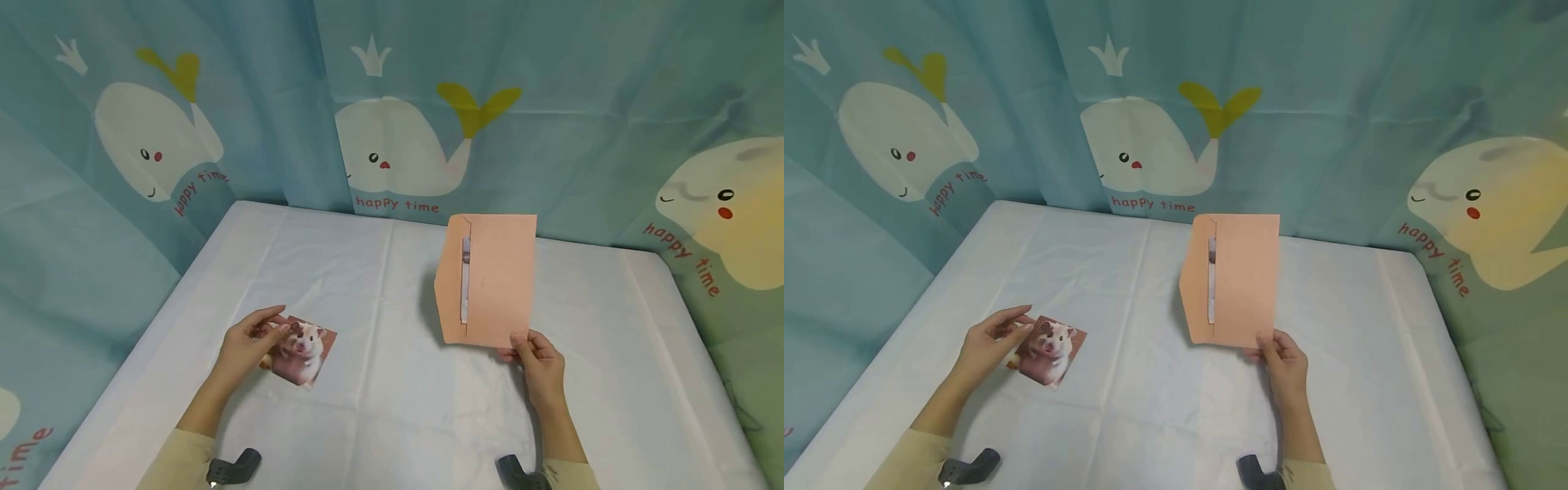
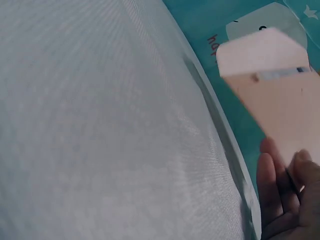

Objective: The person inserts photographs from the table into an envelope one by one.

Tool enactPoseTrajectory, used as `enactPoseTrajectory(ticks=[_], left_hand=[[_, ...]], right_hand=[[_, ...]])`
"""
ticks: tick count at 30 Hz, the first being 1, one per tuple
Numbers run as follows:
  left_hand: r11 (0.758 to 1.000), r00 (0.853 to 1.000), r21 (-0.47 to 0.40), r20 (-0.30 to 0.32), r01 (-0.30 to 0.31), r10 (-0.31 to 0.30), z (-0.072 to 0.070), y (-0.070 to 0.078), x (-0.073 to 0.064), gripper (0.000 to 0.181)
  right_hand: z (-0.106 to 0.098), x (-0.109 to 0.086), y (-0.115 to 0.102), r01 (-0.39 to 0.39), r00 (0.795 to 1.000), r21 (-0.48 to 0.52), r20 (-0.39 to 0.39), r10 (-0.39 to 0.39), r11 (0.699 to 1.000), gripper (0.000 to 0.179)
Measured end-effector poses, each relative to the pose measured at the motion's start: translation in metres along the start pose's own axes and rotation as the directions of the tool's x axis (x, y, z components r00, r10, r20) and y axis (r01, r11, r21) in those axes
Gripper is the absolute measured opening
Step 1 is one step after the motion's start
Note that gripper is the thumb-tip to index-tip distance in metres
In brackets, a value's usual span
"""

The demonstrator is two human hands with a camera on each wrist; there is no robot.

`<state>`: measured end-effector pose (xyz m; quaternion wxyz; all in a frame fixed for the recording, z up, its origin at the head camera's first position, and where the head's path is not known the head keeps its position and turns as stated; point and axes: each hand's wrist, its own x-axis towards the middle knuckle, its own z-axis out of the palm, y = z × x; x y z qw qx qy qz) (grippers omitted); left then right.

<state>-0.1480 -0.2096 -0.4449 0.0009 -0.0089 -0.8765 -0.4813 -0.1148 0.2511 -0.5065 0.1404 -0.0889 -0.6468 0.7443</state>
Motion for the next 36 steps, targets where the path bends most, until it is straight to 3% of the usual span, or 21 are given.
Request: enactPoseTrajectory(ticks=[7, 14, 18, 22, 26, 30, 36], left_hand=[[0.998, 1.000, 0.055, -0.028, 0.012, -0.011, -0.008, -0.007, -0.005, 0.038], [0.992, 0.999, 0.117, -0.021, -0.045, 0.048, -0.011, -0.016, -0.006, 0.033], [0.981, 0.994, 0.184, -0.069, -0.066, 0.080, -0.013, -0.020, -0.007, 0.033], [0.974, 0.993, 0.225, -0.108, -0.014, 0.039, -0.016, -0.022, -0.007, 0.035], [0.968, 0.996, 0.247, -0.092, 0.042, -0.020, -0.018, -0.025, -0.008, 0.037], [0.959, 0.995, 0.278, -0.088, 0.060, -0.037, -0.017, -0.026, -0.010, 0.039], [0.937, 0.992, 0.327, -0.047, 0.122, -0.113, -0.017, -0.025, -0.011, 0.048]], right_hand=[[0.000, 0.001, 0.000, 0.113, 0.992, -0.158, -0.034, -0.119, 0.981, 0.006], [0.001, 0.004, -0.001, 0.111, 0.987, -0.180, -0.092, -0.129, 0.977, 0.010], [0.001, 0.004, -0.001, 0.101, 0.987, -0.203, -0.106, -0.125, 0.974, 0.008], [-0.001, 0.003, 0.002, 0.081, 0.985, -0.261, -0.126, -0.117, 0.962, 0.006], [-0.002, 0.004, 0.005, 0.026, 0.987, -0.350, -0.140, -0.080, 0.936, 0.013], [-0.003, 0.004, 0.008, -0.012, 0.987, -0.417, -0.149, -0.056, 0.909, 0.019], [-0.002, 0.005, 0.004, -0.021, 0.983, -0.428, -0.173, -0.060, 0.904, 0.020]])
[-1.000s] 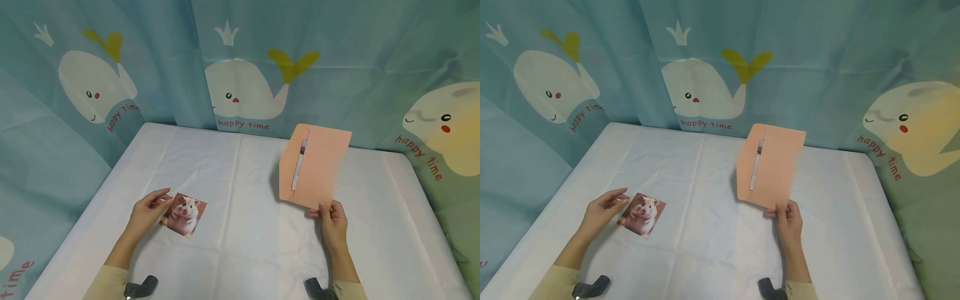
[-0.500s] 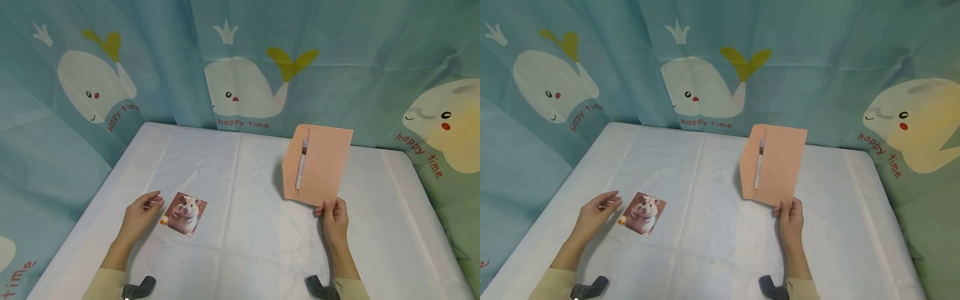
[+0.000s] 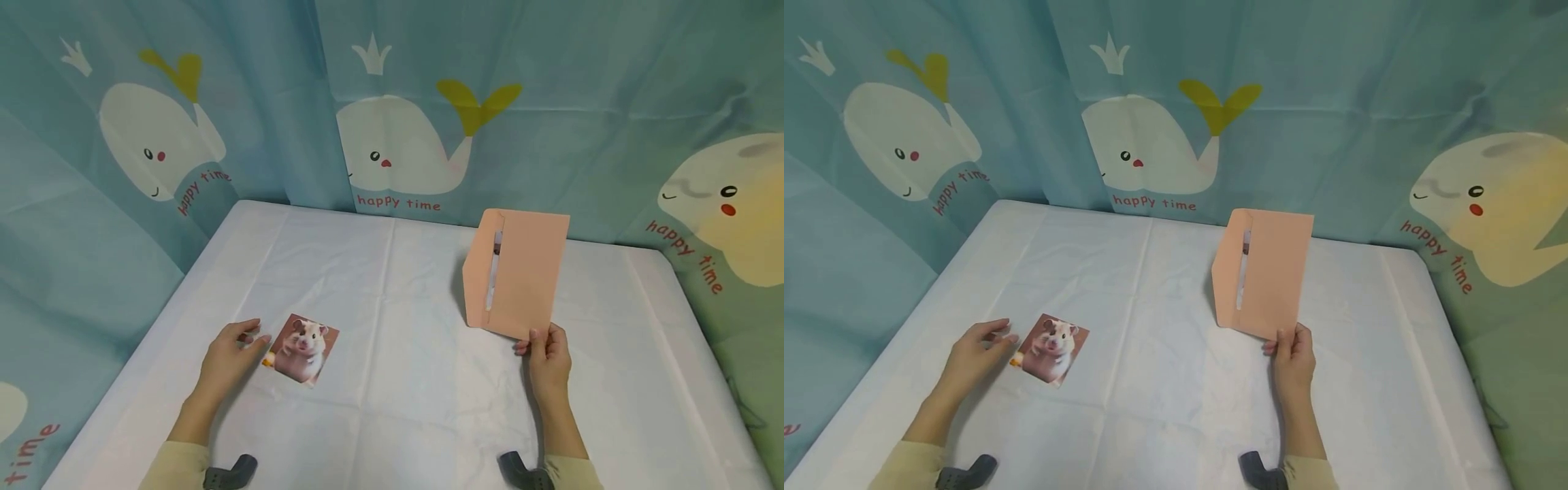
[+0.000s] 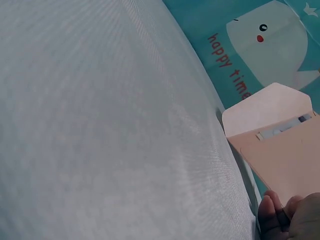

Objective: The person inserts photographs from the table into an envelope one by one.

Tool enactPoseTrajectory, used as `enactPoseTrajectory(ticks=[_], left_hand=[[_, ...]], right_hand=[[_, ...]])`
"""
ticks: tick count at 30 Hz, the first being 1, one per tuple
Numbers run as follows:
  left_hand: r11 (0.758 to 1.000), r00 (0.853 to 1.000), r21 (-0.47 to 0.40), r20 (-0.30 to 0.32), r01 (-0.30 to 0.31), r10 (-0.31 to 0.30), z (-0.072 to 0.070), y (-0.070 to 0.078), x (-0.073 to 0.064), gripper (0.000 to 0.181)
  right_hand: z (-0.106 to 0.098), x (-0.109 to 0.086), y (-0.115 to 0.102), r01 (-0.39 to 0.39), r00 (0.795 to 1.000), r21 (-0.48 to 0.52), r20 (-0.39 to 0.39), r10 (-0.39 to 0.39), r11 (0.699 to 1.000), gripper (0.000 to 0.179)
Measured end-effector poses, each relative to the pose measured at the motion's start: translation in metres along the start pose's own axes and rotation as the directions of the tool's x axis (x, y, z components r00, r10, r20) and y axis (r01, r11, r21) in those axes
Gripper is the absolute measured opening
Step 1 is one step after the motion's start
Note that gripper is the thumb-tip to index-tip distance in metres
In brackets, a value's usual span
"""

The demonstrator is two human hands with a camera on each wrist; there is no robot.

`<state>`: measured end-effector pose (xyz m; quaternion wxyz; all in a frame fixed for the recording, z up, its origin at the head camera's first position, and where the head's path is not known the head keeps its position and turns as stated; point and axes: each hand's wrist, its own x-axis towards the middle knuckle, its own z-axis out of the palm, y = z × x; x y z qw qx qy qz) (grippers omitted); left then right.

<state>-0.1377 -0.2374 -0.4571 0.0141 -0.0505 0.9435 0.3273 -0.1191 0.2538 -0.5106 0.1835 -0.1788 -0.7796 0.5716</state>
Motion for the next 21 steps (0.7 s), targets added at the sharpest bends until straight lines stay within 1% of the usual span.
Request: enactPoseTrajectory(ticks=[3, 5, 7, 10, 11, 14, 17, 18, 21], left_hand=[[0.998, 0.998, 0.047, 0.052, 0.039, -0.042, 0.001, -0.001, 0.000, 0.057], [0.995, 0.995, 0.082, 0.078, 0.049, -0.055, 0.001, 0.000, 0.000, 0.061], [0.993, 0.992, 0.105, 0.105, 0.056, -0.067, 0.001, 0.000, 0.001, 0.062], [0.989, 0.986, 0.133, 0.146, 0.059, -0.078, 0.000, 0.001, 0.003, 0.063], [0.988, 0.984, 0.143, 0.158, 0.058, -0.081, -0.001, 0.001, 0.003, 0.062], [0.984, 0.979, 0.171, 0.190, 0.046, -0.079, -0.001, 0.003, 0.003, 0.057], [0.980, 0.976, 0.197, 0.205, 0.029, -0.070, 0.000, 0.006, 0.003, 0.050], [0.979, 0.975, 0.201, 0.211, 0.029, -0.072, 0.000, 0.007, 0.003, 0.049], [0.976, 0.971, 0.215, 0.226, 0.030, -0.079, 0.002, 0.010, 0.004, 0.045]], right_hand=[[0.000, 0.001, -0.001, -0.007, 1.000, 0.049, -0.010, 0.008, 0.999, 0.015], [0.000, 0.002, -0.002, -0.010, 1.000, 0.088, -0.010, 0.011, 0.996, 0.011], [0.000, 0.002, -0.002, -0.005, 1.000, 0.152, -0.015, 0.008, 0.988, 0.008], [0.001, 0.003, -0.002, 0.031, 0.999, 0.251, -0.029, -0.024, 0.967, 0.008], [0.001, 0.003, -0.002, 0.054, 0.998, 0.280, -0.033, -0.046, 0.959, 0.009], [0.002, 0.003, -0.002, 0.128, 0.992, 0.371, -0.036, -0.123, 0.920, 0.009], [0.001, 0.003, -0.001, 0.183, 0.981, 0.456, -0.024, -0.194, 0.871, 0.011], [0.001, 0.003, -0.001, 0.190, 0.978, 0.485, -0.018, -0.207, 0.853, 0.011], [0.000, 0.003, 0.000, 0.188, 0.975, 0.537, -0.004, -0.221, 0.822, 0.011]])
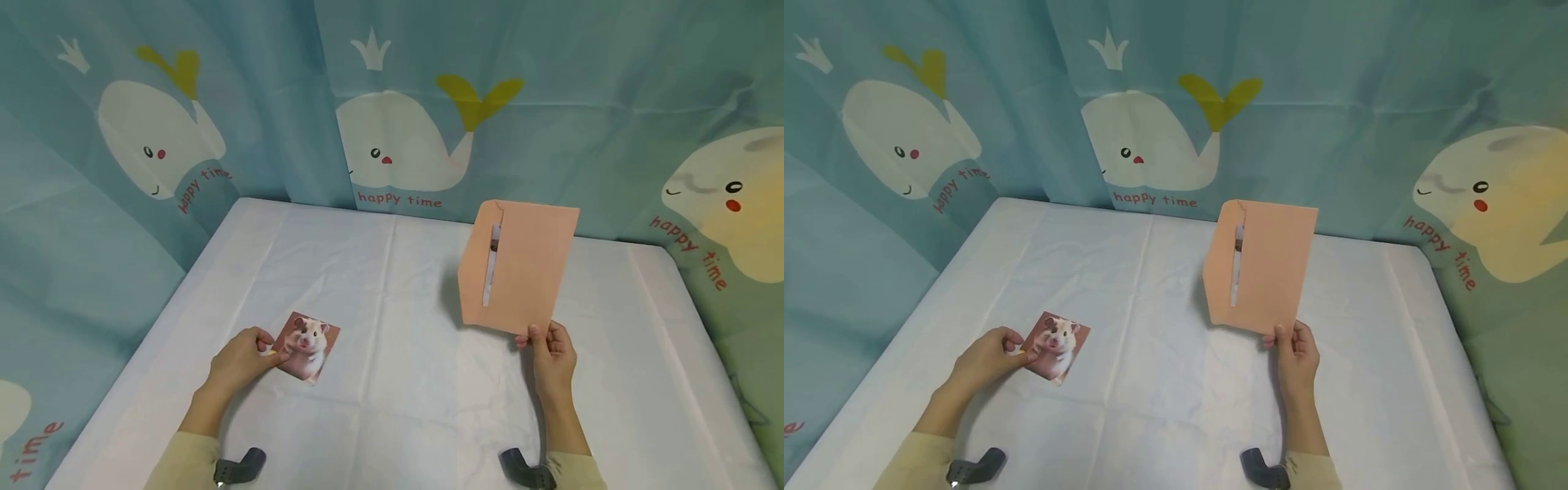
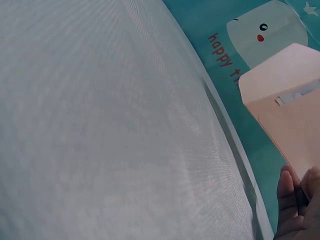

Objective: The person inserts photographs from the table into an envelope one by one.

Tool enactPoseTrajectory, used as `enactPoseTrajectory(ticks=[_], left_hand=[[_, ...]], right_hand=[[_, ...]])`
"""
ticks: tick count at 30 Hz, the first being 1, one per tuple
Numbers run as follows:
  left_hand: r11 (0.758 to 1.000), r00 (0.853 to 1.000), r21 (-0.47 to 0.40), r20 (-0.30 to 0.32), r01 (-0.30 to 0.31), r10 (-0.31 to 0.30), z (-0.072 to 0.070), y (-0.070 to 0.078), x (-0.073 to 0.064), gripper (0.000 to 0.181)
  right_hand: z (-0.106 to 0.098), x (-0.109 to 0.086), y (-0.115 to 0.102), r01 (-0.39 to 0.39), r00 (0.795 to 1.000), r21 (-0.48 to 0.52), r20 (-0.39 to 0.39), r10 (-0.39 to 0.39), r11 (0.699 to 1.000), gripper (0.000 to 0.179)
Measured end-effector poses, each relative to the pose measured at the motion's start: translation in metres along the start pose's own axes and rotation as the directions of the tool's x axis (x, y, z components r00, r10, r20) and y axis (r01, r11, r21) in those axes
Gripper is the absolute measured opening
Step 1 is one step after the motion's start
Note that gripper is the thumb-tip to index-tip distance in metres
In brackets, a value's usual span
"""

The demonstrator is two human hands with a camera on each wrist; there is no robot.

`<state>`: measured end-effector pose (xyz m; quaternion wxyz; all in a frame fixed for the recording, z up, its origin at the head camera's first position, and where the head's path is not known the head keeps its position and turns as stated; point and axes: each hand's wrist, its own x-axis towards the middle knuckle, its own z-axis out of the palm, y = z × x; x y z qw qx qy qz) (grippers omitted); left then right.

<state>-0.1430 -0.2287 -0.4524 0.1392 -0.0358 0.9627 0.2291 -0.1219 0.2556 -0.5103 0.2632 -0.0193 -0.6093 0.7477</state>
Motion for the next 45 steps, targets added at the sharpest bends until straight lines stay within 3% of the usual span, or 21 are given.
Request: enactPoseTrajectory(ticks=[4, 8, 14, 18, 21, 24, 27, 29, 31, 33, 35, 38, 40, 42, 43, 44, 45], left_hand=[[1.000, 1.000, -0.008, 0.024, -0.004, 0.005, 0.001, 0.001, 0.000, 0.040], [0.998, 0.998, -0.031, 0.009, -0.057, 0.057, 0.003, -0.001, -0.002, 0.031], [0.978, 0.984, -0.122, -0.074, -0.169, 0.161, 0.012, -0.001, -0.006, 0.023], [0.958, 0.979, -0.234, -0.159, -0.167, 0.132, 0.021, 0.003, -0.009, 0.023], [0.915, 0.982, -0.385, -0.180, -0.116, 0.049, 0.026, 0.008, -0.010, 0.024], [0.828, 0.988, -0.555, -0.156, -0.086, -0.002, 0.031, 0.014, -0.011, 0.023], [0.750, 0.990, -0.655, -0.141, -0.097, 0.005, 0.035, 0.021, -0.010, 0.024], [0.733, 0.988, -0.669, -0.150, -0.121, 0.027, 0.036, 0.025, -0.010, 0.024], [0.731, 0.978, -0.658, -0.199, -0.181, 0.063, 0.037, 0.030, -0.011, 0.021], [0.715, 0.950, -0.637, -0.283, -0.287, 0.129, 0.036, 0.038, -0.015, 0.016], [0.682, 0.899, -0.601, -0.383, -0.416, 0.212, 0.033, 0.050, -0.022, 0.009], [0.581, 0.780, -0.534, -0.521, -0.614, 0.346, 0.033, 0.062, -0.023, 0.010], [0.510, 0.708, -0.500, -0.584, -0.699, 0.397, 0.037, 0.066, -0.019, 0.017], [0.438, 0.653, -0.489, -0.629, -0.754, 0.421, 0.044, 0.067, -0.011, 0.020], [0.397, 0.638, -0.502, -0.646, -0.768, 0.418, 0.047, 0.069, -0.009, 0.019], [0.371, 0.639, -0.521, -0.659, -0.769, 0.398, 0.050, 0.073, -0.008, 0.018], [0.347, 0.648, -0.548, -0.665, -0.761, 0.371, 0.052, 0.078, -0.007, 0.015]], right_hand=[[0.002, 0.001, 0.002, -0.004, 1.000, 0.027, 0.010, 0.004, 1.000, 0.010], [0.004, 0.000, 0.003, 0.008, 1.000, 0.049, 0.023, -0.009, 0.999, 0.010], [0.005, -0.002, 0.001, 0.023, 0.999, 0.073, 0.035, -0.025, 0.997, 0.011], [0.006, -0.004, 0.001, 0.008, 1.000, 0.091, 0.029, -0.010, 0.996, 0.013], [0.007, -0.005, 0.002, -0.016, 1.000, 0.110, 0.025, 0.013, 0.994, 0.014], [0.006, -0.006, 0.002, -0.028, 0.999, 0.086, 0.024, 0.026, 0.996, 0.015], [0.005, -0.005, 0.002, -0.023, 1.000, 0.075, 0.011, 0.022, 0.997, 0.013], [0.004, -0.005, 0.001, -0.019, 1.000, 0.063, -0.004, 0.019, 0.998, 0.011], [0.004, -0.005, 0.001, -0.014, 1.000, 0.069, -0.009, 0.014, 0.998, 0.011], [0.004, -0.005, 0.000, -0.011, 1.000, 0.069, -0.008, 0.011, 0.998, 0.012], [0.003, -0.005, 0.001, 0.002, 1.000, 0.083, -0.003, -0.001, 0.997, 0.014], [0.004, -0.005, 0.000, 0.015, 1.000, 0.108, -0.007, -0.014, 0.994, 0.015], [0.004, -0.004, -0.001, 0.018, 1.000, 0.119, -0.011, -0.017, 0.993, 0.015], [0.004, -0.004, -0.002, 0.016, 1.000, 0.130, -0.010, -0.014, 0.991, 0.014], [0.003, -0.004, -0.002, 0.014, 1.000, 0.135, -0.006, -0.013, 0.991, 0.014], [0.003, -0.004, -0.002, 0.014, 1.000, 0.139, -0.001, -0.014, 0.990, 0.015], [0.003, -0.003, -0.002, 0.014, 1.000, 0.141, 0.005, -0.015, 0.990, 0.015]])
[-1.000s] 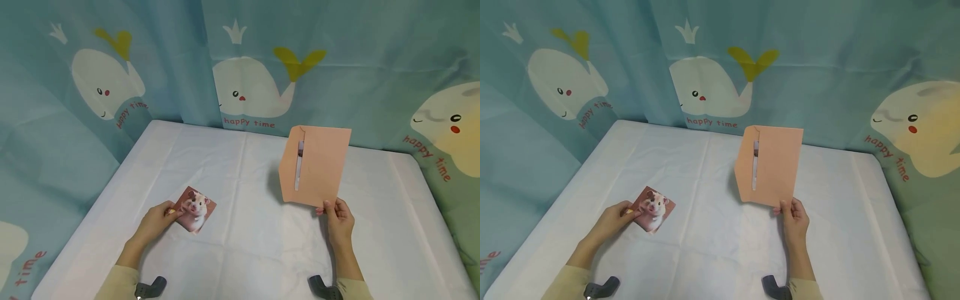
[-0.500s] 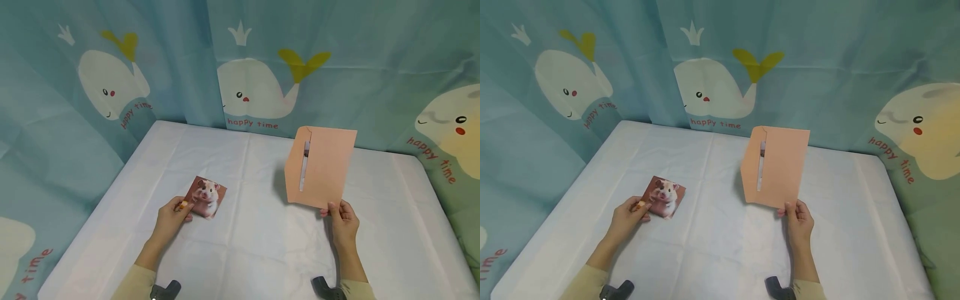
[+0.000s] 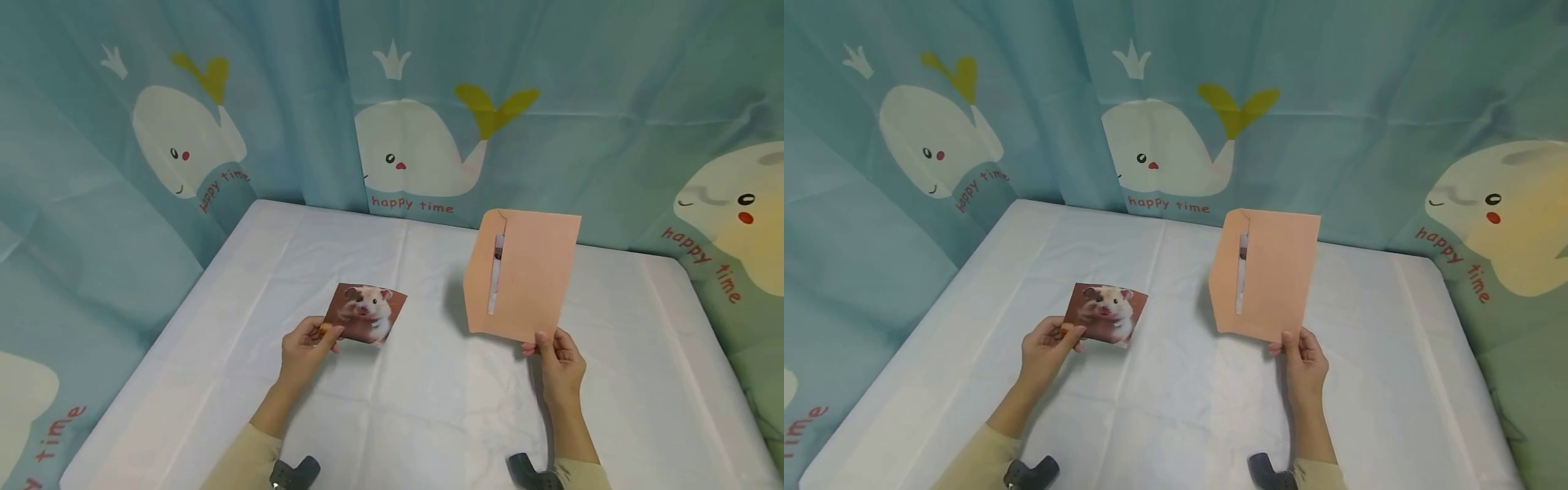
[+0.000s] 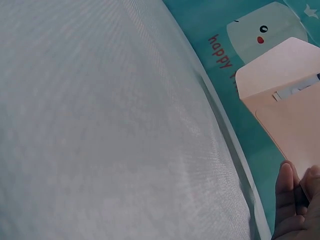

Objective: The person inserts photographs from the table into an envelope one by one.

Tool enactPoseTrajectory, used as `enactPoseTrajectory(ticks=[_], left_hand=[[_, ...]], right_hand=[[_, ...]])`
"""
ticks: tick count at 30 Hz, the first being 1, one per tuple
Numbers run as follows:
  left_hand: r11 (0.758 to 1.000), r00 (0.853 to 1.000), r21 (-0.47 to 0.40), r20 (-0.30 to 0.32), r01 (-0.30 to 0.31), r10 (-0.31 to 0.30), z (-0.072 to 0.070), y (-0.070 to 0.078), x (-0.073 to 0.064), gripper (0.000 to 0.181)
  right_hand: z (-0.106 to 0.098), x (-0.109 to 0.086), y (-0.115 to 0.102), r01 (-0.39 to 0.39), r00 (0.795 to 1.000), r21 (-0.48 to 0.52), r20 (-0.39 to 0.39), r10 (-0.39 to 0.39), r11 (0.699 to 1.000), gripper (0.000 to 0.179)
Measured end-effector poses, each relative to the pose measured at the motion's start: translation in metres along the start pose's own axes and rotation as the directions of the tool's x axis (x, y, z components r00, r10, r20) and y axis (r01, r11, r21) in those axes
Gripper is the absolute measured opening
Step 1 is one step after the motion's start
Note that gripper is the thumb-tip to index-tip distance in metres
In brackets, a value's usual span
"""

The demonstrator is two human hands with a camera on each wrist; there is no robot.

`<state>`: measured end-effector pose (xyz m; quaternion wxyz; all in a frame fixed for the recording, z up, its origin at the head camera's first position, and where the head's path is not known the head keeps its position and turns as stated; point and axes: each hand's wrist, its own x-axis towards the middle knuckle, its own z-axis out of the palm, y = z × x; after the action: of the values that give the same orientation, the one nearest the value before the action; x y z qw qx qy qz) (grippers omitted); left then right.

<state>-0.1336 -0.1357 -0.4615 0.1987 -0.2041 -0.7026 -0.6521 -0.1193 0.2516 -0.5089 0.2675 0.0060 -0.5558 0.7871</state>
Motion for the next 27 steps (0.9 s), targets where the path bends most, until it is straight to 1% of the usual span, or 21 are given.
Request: enactPoseTrajectory(ticks=[2, 4, 5, 6, 7, 10, 13, 17, 20, 24, 27], left_hand=[[0.997, 0.997, -0.060, -0.057, 0.045, -0.048, 0.011, -0.001, 0.001, 0.011], [0.989, 0.987, -0.112, -0.115, 0.095, -0.108, 0.024, 0.000, 0.003, 0.008], [0.984, 0.981, -0.127, -0.131, 0.123, -0.139, 0.031, 0.001, 0.003, 0.008], [0.981, 0.978, -0.140, -0.140, 0.137, -0.156, 0.037, 0.001, 0.004, 0.008], [0.981, 0.977, -0.140, -0.145, 0.136, -0.157, 0.043, 0.002, 0.004, 0.008], [0.984, 0.983, -0.138, -0.132, 0.112, -0.130, 0.061, 0.001, 0.005, 0.008], [0.986, 0.988, -0.139, -0.111, 0.093, -0.109, 0.077, 0.000, 0.006, 0.008], [0.976, 0.984, -0.175, -0.096, 0.133, -0.151, 0.097, 0.001, 0.011, 0.010], [0.971, 0.980, -0.185, -0.096, 0.153, -0.173, 0.109, 0.003, 0.016, 0.011], [0.970, 0.978, -0.182, -0.105, 0.162, -0.183, 0.123, 0.005, 0.020, 0.011], [0.966, 0.973, -0.175, -0.102, 0.189, -0.208, 0.132, 0.006, 0.022, 0.011]], right_hand=[[-0.001, 0.000, 0.001, 0.001, 1.000, 0.005, 0.009, -0.001, 1.000, 0.014], [-0.002, 0.000, 0.001, -0.004, 1.000, -0.007, 0.008, 0.005, 1.000, 0.013], [-0.002, 0.000, 0.001, -0.009, 1.000, -0.022, 0.002, 0.009, 1.000, 0.013], [-0.003, -0.001, 0.001, -0.015, 1.000, -0.035, -0.007, 0.015, 0.999, 0.013], [-0.003, -0.001, 0.000, -0.021, 1.000, -0.047, -0.016, 0.020, 0.999, 0.013], [-0.004, -0.003, 0.000, -0.037, 0.999, -0.081, -0.035, 0.035, 0.996, 0.013], [-0.004, -0.003, 0.000, -0.036, 0.999, -0.094, -0.031, 0.033, 0.995, 0.014], [-0.003, -0.003, -0.001, -0.020, 1.000, -0.108, -0.019, 0.018, 0.994, 0.013], [-0.002, -0.002, -0.002, -0.016, 1.000, -0.110, -0.017, 0.014, 0.994, 0.012], [0.000, -0.001, -0.002, -0.017, 1.000, -0.095, -0.011, 0.016, 0.995, 0.013], [0.001, -0.001, -0.003, -0.016, 1.000, -0.095, -0.010, 0.015, 0.995, 0.014]])
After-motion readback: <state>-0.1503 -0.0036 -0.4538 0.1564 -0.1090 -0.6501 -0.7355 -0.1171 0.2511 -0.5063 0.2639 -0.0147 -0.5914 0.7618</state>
